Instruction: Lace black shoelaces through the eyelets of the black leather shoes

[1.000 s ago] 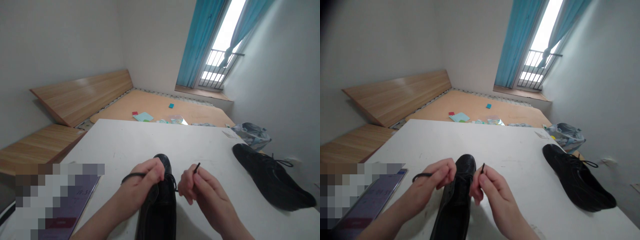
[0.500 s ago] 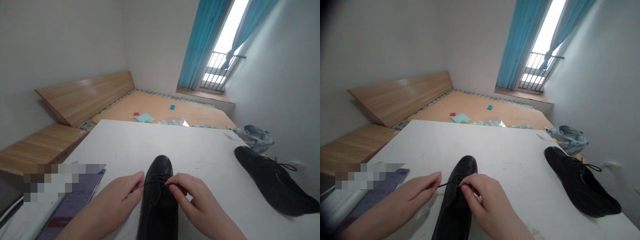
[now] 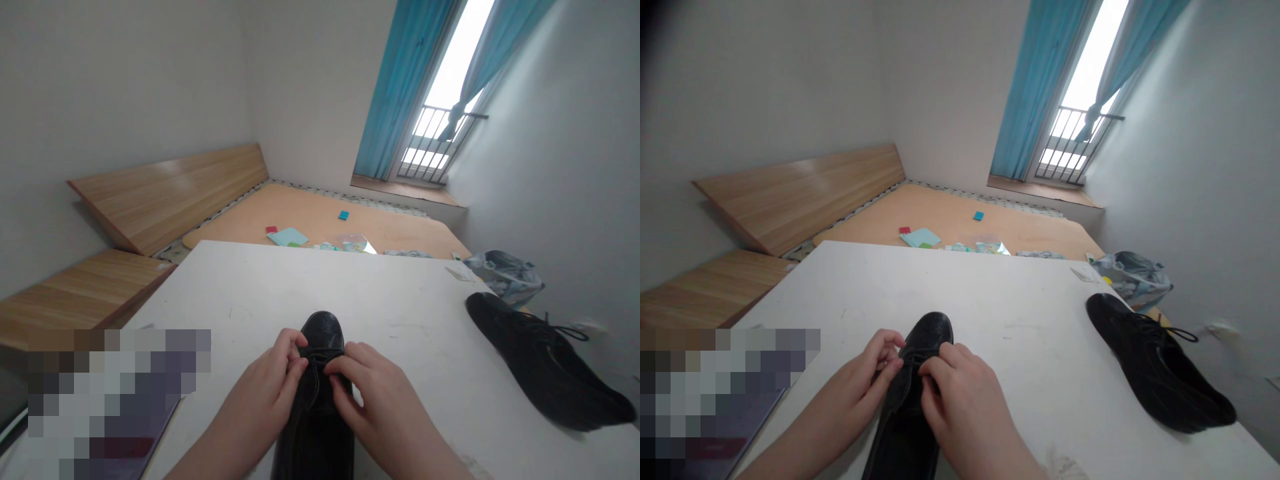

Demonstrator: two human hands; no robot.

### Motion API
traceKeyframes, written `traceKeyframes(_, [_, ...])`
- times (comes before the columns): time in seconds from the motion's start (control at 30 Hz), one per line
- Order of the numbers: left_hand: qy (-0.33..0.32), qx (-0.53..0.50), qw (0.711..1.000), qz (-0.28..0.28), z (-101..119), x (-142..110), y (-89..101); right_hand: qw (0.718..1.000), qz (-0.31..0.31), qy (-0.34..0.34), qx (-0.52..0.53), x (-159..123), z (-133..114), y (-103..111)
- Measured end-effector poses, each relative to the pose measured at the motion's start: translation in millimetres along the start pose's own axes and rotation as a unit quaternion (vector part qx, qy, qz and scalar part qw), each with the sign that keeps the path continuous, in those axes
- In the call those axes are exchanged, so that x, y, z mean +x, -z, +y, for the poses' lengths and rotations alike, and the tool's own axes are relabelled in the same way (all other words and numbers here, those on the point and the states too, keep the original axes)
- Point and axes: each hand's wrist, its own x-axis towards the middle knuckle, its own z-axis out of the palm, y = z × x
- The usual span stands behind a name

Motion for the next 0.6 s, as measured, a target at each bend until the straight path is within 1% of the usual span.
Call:
traceKeyframes(0.1, [-0.013,-0.031,0.999,0.016,-1.2,1.8,-8.6,0.999,-0.015,-0.03,0.006,1.4,-5.0,-1.9])
traceKeyframes(0.2, [-0.001,-0.055,0.997,0.049,-3.8,4.0,-15.7,0.998,-0.023,-0.057,-0.019,3.4,-9.7,-5.2])
traceKeyframes(0.3, [0.017,-0.065,0.995,0.078,-6.4,4.4,-20.0,0.997,-0.016,-0.065,-0.033,6.4,-11.7,-10.2])
traceKeyframes(0.37, [0.018,-0.057,0.994,0.086,-7.4,3.5,-20.7,0.998,-0.009,-0.066,-0.022,8.2,-11.7,-13.2])
traceKeyframes(0.47, [0.004,-0.033,0.995,0.092,-7.8,2.1,-19.4,0.997,-0.001,-0.074,-0.001,9.2,-11.9,-16.6])
traceKeyframes(0.6, [-0.037,-0.013,0.994,0.099,-8.4,2.8,-18.0,0.996,0.011,-0.083,-0.002,6.9,-13.1,-20.2])
